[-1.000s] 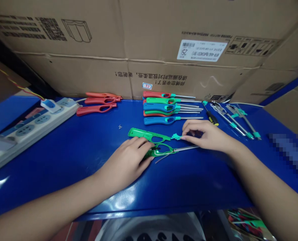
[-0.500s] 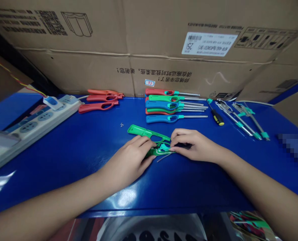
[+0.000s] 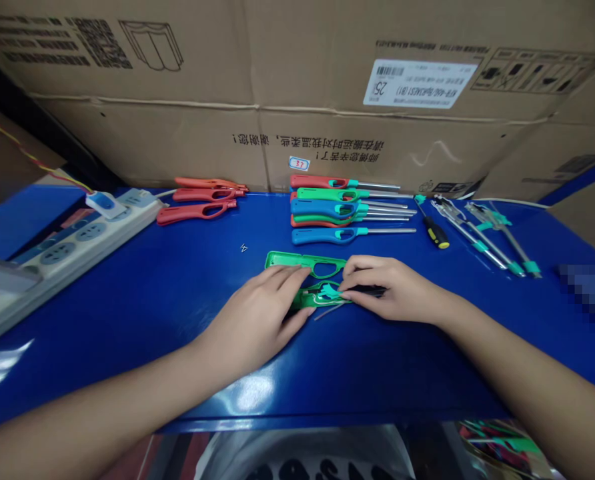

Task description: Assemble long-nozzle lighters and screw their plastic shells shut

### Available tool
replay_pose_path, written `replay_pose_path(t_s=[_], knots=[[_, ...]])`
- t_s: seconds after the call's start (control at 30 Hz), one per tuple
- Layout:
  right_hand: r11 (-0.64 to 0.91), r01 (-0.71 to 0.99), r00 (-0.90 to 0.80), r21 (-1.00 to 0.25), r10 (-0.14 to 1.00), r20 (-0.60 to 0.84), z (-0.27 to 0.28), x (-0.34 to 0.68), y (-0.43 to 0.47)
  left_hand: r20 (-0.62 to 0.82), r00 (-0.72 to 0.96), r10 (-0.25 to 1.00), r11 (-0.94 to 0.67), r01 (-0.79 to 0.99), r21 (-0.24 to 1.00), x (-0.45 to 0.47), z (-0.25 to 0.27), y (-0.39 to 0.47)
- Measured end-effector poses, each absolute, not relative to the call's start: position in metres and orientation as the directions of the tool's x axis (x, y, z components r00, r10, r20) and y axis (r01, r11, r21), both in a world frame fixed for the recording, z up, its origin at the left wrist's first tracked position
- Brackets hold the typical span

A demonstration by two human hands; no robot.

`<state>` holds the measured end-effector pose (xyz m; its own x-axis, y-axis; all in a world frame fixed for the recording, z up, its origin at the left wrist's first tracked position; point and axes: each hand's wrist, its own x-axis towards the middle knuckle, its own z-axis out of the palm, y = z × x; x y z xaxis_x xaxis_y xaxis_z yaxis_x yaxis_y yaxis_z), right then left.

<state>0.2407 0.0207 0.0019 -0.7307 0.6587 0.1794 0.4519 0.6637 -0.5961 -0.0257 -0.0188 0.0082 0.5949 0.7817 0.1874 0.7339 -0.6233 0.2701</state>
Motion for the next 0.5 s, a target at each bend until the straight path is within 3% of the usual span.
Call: replay_pose_path(t_s=[0.5], knots=[[0.712, 0.473, -0.757, -0.52, 0.63, 0.175, 0.0046, 0.2364, 0.0166, 0.167, 0.641, 0.749, -0.641, 0.635, 0.432, -0.0239, 0.003, -0.0172]])
